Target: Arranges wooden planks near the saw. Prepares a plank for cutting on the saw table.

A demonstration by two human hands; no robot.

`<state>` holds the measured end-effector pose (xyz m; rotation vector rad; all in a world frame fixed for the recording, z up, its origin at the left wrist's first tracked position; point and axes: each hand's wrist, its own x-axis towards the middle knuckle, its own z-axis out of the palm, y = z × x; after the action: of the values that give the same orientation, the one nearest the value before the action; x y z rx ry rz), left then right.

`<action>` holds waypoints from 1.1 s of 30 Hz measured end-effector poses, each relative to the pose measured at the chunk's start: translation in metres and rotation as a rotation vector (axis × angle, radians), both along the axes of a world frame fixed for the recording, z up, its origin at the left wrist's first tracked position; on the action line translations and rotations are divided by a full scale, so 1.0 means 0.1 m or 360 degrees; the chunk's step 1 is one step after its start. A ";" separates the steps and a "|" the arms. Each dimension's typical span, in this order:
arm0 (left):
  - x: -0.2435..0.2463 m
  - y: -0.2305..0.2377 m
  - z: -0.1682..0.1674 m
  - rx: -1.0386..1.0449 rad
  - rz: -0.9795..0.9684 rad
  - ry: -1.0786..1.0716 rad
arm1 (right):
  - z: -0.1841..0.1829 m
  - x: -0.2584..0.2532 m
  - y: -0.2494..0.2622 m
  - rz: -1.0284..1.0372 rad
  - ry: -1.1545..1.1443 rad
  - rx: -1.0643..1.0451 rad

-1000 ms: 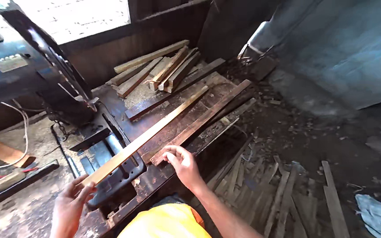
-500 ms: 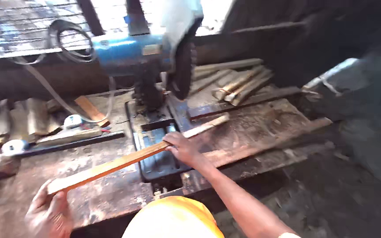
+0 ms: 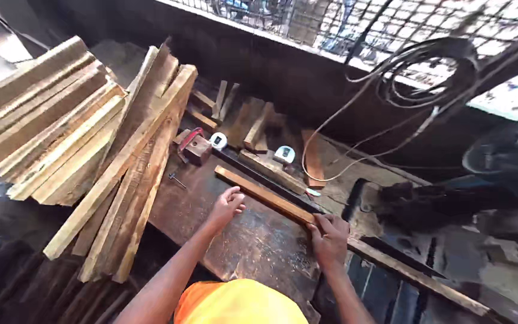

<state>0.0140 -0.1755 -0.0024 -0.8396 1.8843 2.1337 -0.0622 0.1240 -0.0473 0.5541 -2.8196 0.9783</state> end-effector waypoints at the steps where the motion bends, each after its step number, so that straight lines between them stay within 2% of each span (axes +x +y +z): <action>1: -0.10 -0.06 -0.11 -0.0027 -0.0024 0.0062 | -0.04 -0.06 -0.10 -0.0019 0.0031 0.0012; 7: -0.47 -0.27 -0.19 -0.0152 -0.0126 0.0117 | -0.17 -0.28 -0.39 -0.0045 0.0176 0.0054; 15: -0.47 -0.35 -0.23 -0.0154 -0.0027 0.0145 | -0.07 -0.31 -0.47 -0.0015 0.0060 0.0055; 18: -0.45 -0.26 -0.21 -0.0239 -0.0043 0.0115 | -0.07 -0.34 -0.46 -0.0021 0.0084 0.0052; 20: -0.40 -0.12 -0.18 -0.0418 -0.0010 0.0068 | -0.01 -0.33 -0.50 -0.0010 0.0040 0.0090; 23: -0.21 0.38 0.02 -0.0798 -0.0174 0.0109 | 0.19 -0.23 -0.54 -0.0070 -0.0132 0.0237; 25: -0.06 0.89 0.08 -0.0893 -0.0384 0.0264 | 0.29 -0.13 -0.44 -0.0132 -0.0055 0.0205; 27: 0.12 1.32 0.01 -0.0932 -0.0611 0.0418 | 0.50 0.08 -0.23 -0.0194 0.0026 -0.0017; 30: 0.40 1.97 -0.02 -0.1038 -0.1005 0.0533 | 0.85 0.69 0.33 -0.0138 0.0029 -0.0441; 33: 0.57 2.71 -0.05 -0.1003 -0.1553 0.0683 | 0.79 1.49 1.10 -0.0187 0.0054 -0.0785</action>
<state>0.0711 0.0957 -0.0075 0.5013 2.4563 1.1631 0.0873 0.2341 0.0316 0.3336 -2.4083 1.5450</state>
